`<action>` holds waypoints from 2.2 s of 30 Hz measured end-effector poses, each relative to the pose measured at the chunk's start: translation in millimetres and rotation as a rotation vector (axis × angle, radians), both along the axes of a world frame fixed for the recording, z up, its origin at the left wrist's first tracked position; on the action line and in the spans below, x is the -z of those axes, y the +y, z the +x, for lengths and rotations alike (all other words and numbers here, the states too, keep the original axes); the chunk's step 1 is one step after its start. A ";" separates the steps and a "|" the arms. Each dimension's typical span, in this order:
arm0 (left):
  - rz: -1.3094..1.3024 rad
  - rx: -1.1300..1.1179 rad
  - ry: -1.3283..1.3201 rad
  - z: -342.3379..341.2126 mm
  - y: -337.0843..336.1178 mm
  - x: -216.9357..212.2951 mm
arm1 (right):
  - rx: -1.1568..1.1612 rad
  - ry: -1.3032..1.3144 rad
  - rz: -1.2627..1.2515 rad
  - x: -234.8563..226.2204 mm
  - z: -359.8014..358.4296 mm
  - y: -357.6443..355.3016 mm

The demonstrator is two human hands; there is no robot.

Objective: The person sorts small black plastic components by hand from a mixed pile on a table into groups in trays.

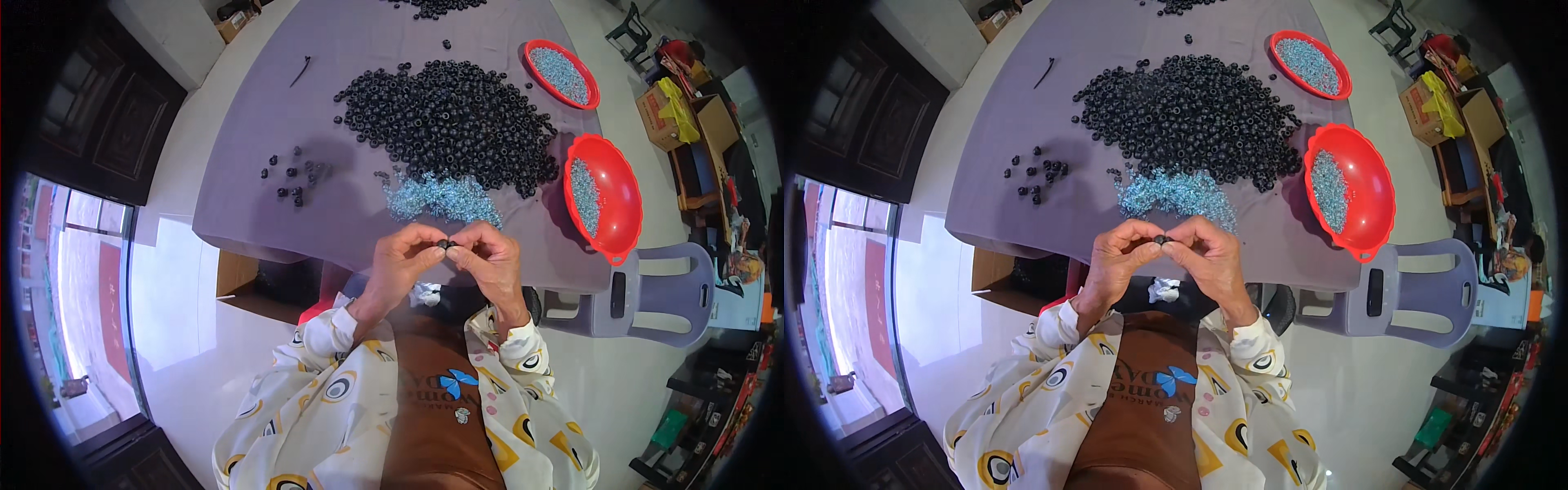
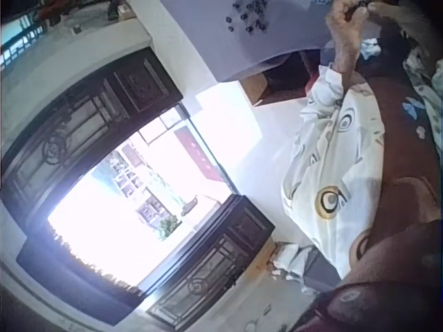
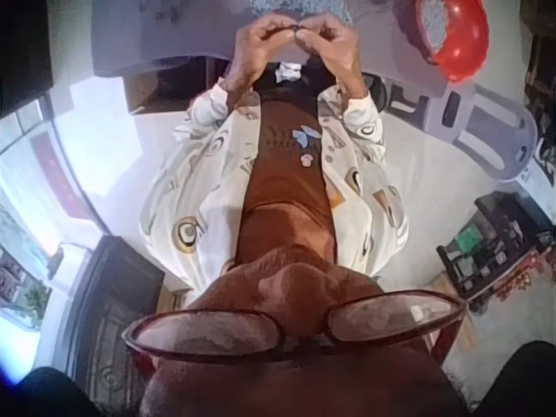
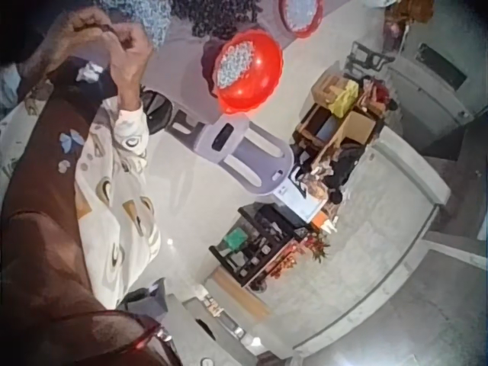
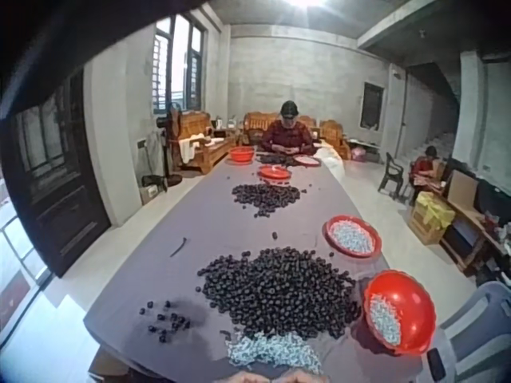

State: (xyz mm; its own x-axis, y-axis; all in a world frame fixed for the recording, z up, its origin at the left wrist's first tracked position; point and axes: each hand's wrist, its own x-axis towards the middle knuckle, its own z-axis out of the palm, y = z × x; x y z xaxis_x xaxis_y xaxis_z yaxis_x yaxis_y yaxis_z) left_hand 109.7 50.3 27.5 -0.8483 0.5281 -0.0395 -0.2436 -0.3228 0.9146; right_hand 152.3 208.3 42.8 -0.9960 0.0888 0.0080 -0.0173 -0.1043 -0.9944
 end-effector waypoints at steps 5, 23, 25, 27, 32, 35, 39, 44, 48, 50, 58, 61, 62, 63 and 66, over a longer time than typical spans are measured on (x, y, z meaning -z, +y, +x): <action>-0.021 -0.053 -0.057 1.7 1.5 4.3 | 0.055 0.255 0.146 7.7 0.7 -4.6; -0.019 0.054 -0.215 1.9 1.4 15.2 | 0.083 0.329 0.367 15.6 2.7 4.1; -0.009 0.066 -0.247 1.2 0.7 18.7 | 0.074 0.339 0.365 19.6 1.7 5.9; 0.000 0.077 -0.279 0.7 0.7 19.0 | 0.065 0.350 0.362 20.8 1.2 7.0; 0.039 0.128 -0.376 0.8 -0.3 21.9 | 0.066 0.368 0.460 20.1 4.6 7.0; 0.205 0.096 -0.484 6.4 2.7 23.5 | 0.154 0.395 0.602 18.6 13.1 -5.6; 0.190 0.072 -0.537 8.7 6.3 23.7 | 0.232 0.473 0.781 29.7 13.6 -14.1; 0.080 0.012 -0.575 14.9 7.9 25.3 | 0.355 0.503 0.948 41.1 14.3 -24.0; 0.080 -0.003 -0.583 15.5 8.0 25.9 | 0.370 0.522 1.025 45.8 15.3 -23.6; 0.065 -0.004 -0.595 15.5 8.6 28.3 | 0.362 0.514 1.032 43.6 15.7 -24.4; 0.052 0.005 -0.571 15.2 7.4 25.9 | 0.344 0.518 1.053 44.5 14.7 -27.1; 0.035 0.014 -0.548 14.6 6.3 26.3 | 0.339 0.530 1.063 43.4 15.5 -27.6; 0.021 0.023 -0.536 14.4 5.9 26.5 | 0.329 0.519 1.075 43.6 16.9 -28.2; 0.020 0.024 -0.535 14.9 6.4 25.9 | 0.320 0.508 1.087 43.8 17.4 -28.5; 0.006 0.002 -0.498 15.4 7.6 22.5 | 0.355 0.576 1.081 44.1 13.5 -29.5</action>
State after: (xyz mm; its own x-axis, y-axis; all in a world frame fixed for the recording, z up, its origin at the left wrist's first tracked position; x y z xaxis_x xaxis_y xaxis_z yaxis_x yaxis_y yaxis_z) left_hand 125.1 57.8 5.0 -0.7261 0.5315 -0.4362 -0.6508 -0.3268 0.6853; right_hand 165.7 178.8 -1.3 -0.7474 0.0262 0.6639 -0.3335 0.8494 -0.4089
